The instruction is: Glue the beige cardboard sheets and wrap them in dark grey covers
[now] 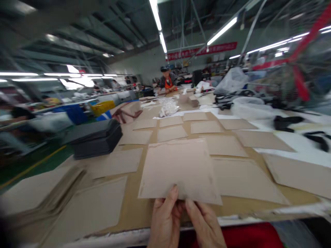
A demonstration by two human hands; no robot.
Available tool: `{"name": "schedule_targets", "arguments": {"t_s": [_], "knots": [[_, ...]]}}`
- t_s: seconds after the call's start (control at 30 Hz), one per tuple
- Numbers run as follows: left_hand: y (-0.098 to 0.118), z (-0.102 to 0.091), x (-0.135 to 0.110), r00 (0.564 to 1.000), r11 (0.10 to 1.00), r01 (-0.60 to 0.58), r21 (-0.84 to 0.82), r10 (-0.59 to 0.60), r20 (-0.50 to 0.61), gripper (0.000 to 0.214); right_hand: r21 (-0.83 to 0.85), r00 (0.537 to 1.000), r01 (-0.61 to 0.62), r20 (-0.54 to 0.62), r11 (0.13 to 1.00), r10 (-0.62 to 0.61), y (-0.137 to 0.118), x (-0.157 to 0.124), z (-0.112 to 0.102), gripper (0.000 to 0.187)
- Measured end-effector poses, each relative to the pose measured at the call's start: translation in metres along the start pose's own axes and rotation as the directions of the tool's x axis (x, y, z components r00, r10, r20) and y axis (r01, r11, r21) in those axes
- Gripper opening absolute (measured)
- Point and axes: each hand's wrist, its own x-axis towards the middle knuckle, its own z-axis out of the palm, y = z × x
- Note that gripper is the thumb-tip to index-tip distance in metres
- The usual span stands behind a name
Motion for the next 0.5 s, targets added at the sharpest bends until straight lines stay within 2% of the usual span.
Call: {"name": "schedule_targets", "arguments": {"t_s": [0.03, 0.1, 0.17, 0.3, 0.43, 0.5], "knots": [[-0.002, -0.001, -0.002, 1.000, 1.000, 0.014, 0.019, -0.014, -0.017, 0.041, 0.010, 1.000, -0.002, -0.025, 1.000, 0.003, -0.003, -0.003, 0.004, 0.043], [-0.004, -0.004, 0.000, 0.998, 0.997, 0.038, 0.064, -0.035, -0.049, 0.044, 0.112, 0.999, -0.039, 0.007, 0.993, 0.038, -0.006, -0.004, 0.011, 0.054], [-0.007, -0.009, 0.006, 0.997, 0.993, 0.054, 0.101, -0.048, -0.055, 0.042, 0.182, 0.999, -0.037, 0.005, 0.983, 0.037, -0.005, -0.001, 0.016, 0.058], [-0.015, -0.016, 0.013, 0.995, 0.983, 0.095, 0.156, -0.090, -0.039, 0.041, 0.226, 0.999, -0.047, 0.003, 0.973, 0.048, 0.000, 0.006, 0.016, 0.058], [-0.016, -0.010, -0.006, 0.999, 0.978, 0.049, 0.204, -0.044, -0.028, 0.038, 0.182, 0.994, -0.053, 0.107, 0.982, 0.033, 0.004, 0.000, 0.003, 0.054], [-0.013, -0.002, -0.015, 0.999, 0.981, 0.047, 0.186, -0.046, -0.009, 0.036, 0.159, 0.996, -0.058, 0.080, 0.986, 0.045, 0.006, -0.001, -0.003, 0.048]]}}
